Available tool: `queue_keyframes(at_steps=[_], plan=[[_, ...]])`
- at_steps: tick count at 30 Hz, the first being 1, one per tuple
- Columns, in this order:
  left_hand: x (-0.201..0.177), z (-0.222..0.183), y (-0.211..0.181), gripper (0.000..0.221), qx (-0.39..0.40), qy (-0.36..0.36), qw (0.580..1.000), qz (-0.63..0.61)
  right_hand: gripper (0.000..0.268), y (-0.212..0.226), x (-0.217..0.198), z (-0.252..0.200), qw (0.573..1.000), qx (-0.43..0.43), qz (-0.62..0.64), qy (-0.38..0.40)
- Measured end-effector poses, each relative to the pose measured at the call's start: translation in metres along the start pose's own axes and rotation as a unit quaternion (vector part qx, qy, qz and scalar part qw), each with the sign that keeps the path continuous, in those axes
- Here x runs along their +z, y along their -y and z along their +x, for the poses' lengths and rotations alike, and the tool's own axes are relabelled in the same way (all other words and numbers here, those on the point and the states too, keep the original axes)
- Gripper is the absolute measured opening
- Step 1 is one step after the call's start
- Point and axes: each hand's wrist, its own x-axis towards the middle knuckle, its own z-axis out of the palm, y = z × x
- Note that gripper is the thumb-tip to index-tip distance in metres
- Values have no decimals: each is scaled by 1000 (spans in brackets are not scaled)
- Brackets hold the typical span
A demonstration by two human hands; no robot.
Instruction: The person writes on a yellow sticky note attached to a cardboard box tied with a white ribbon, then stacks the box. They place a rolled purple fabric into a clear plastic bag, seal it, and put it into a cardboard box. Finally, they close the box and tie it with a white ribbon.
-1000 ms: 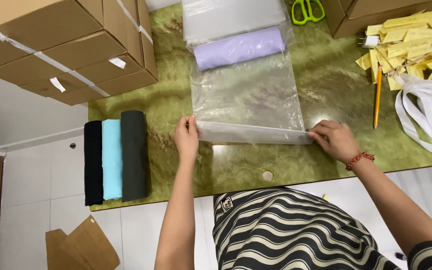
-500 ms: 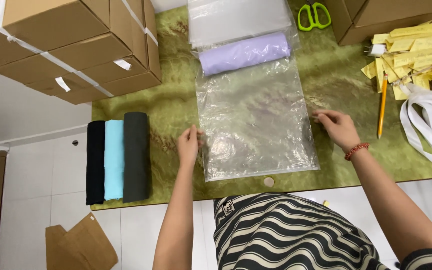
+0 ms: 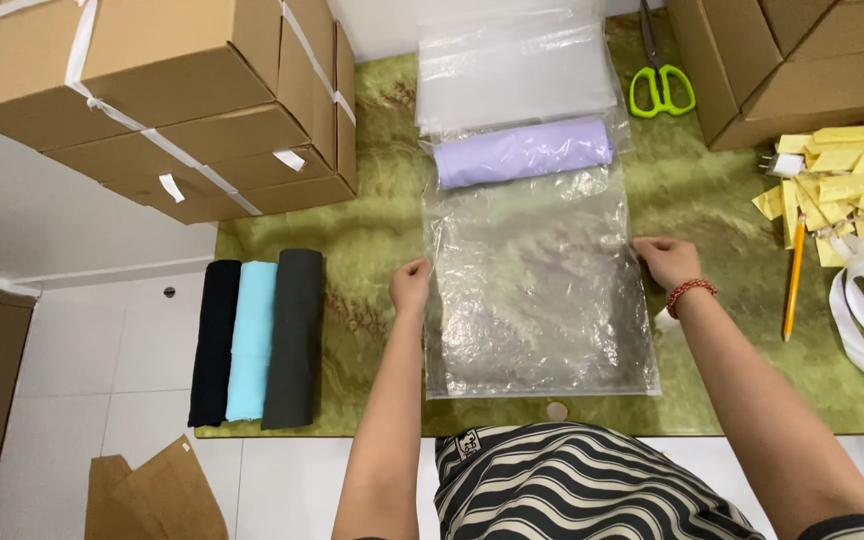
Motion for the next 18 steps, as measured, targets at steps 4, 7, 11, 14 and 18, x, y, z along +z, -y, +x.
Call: queue_keyframes(at_steps=[4,7,11,14,18], plan=[[-5,-10,-13,42,-1,-2,999,42,37,4,1,7,999,3,-38,5],[-16,-9,-19,31,-35,-10,999,38,37,-7,4,26,998,-3,-69,9],[-72,-59,-89,35,-16,85,983,-164,36,9,-11,25,998,-16,54,16],[-107,-81,-153,42,-43,129,976,-171,31,74,-56,-8,987,15,152,41],[-118,-56,-197,38,-20,134,980,-144,17,131,-93,-7,966,12,250,72]])
